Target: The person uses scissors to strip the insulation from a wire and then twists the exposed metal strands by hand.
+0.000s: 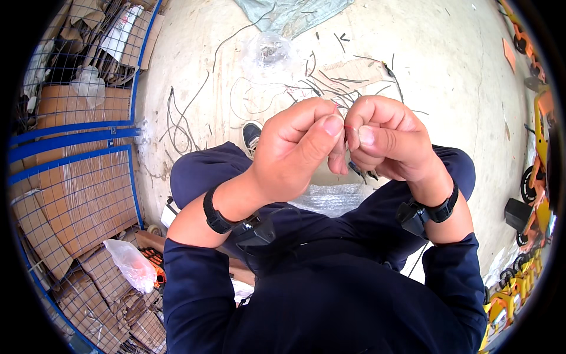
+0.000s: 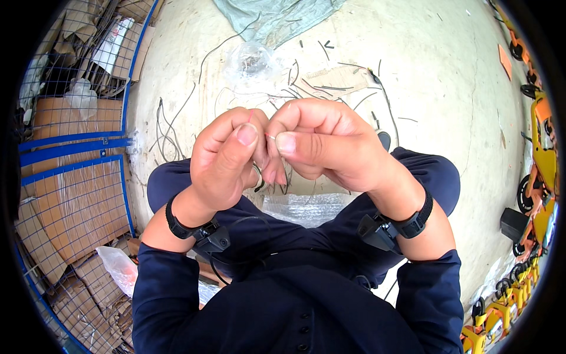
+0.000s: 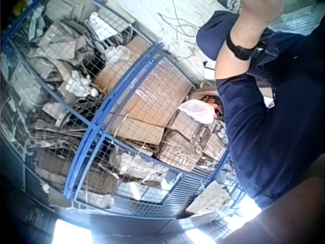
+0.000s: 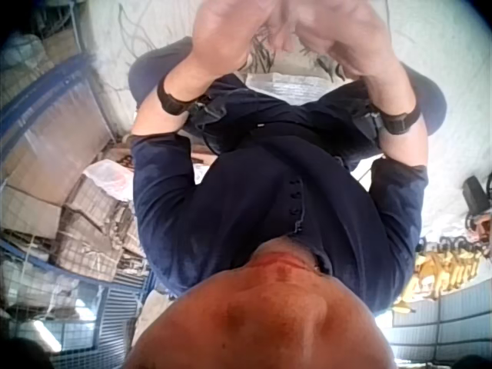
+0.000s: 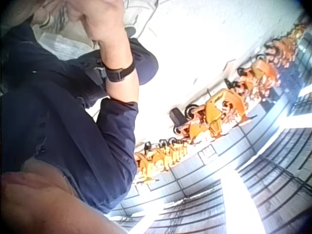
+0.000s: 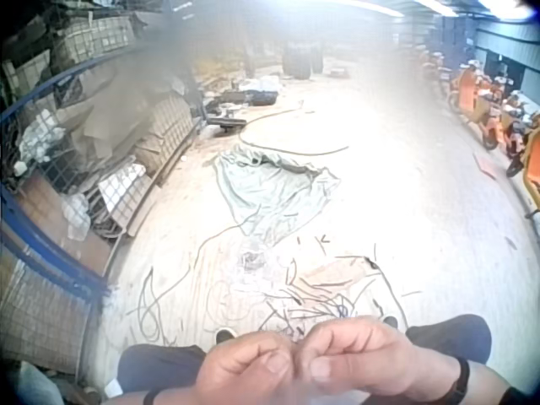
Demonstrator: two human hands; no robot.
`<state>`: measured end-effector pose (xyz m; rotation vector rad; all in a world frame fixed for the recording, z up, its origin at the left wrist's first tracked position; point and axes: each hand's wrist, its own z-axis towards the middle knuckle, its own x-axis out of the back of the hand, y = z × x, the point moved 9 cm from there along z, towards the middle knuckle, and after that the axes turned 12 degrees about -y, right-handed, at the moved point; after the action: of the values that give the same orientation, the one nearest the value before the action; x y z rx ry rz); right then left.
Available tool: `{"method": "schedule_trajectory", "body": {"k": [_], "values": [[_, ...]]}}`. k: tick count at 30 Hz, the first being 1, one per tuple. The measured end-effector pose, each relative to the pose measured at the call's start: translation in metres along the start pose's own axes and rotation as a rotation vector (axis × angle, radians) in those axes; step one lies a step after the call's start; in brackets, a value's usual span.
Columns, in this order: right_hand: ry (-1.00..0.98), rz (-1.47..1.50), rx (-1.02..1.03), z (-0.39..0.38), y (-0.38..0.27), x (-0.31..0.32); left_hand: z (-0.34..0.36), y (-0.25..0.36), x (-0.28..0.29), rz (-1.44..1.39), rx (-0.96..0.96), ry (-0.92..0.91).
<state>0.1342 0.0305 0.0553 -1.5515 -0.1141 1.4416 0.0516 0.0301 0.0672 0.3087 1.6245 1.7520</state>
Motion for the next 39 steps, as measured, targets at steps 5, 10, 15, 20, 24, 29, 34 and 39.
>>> {"method": "schedule_trajectory", "body": {"k": [5, 10, 15, 20, 24, 29, 34, 39], "values": [[0.009, 0.03, 0.008, -0.006, -0.001, 0.01, -0.002, 0.014, 0.006, 0.281, -0.133, 0.056], [0.096, -0.16, -0.006, -0.008, -0.012, 0.011, 0.003, 0.005, 0.008, 0.17, -0.027, 0.058], [0.215, -0.596, -0.011, -0.015, -0.028, 0.017, 0.002, 0.012, 0.012, 0.527, -0.01, -0.01], [0.243, -0.901, -0.042, -0.018, -0.038, 0.012, -0.002, 0.017, 0.013, 0.636, -0.023, -0.011], [0.233, -1.038, -0.046, -0.019, -0.042, 0.011, -0.005, 0.011, 0.013, 0.643, 0.07, -0.001], [0.227, -0.762, -0.096, -0.018, -0.031, 0.021, -0.001, 0.028, -0.002, 1.08, -0.215, -0.033], [0.218, -0.44, -0.414, -0.021, -0.011, 0.024, -0.006, 0.038, -0.013, 1.303, -0.408, -0.008], [0.265, -0.468, -0.249, -0.018, -0.015, 0.028, -0.011, 0.044, -0.014, 1.386, -0.494, 0.033]]}}
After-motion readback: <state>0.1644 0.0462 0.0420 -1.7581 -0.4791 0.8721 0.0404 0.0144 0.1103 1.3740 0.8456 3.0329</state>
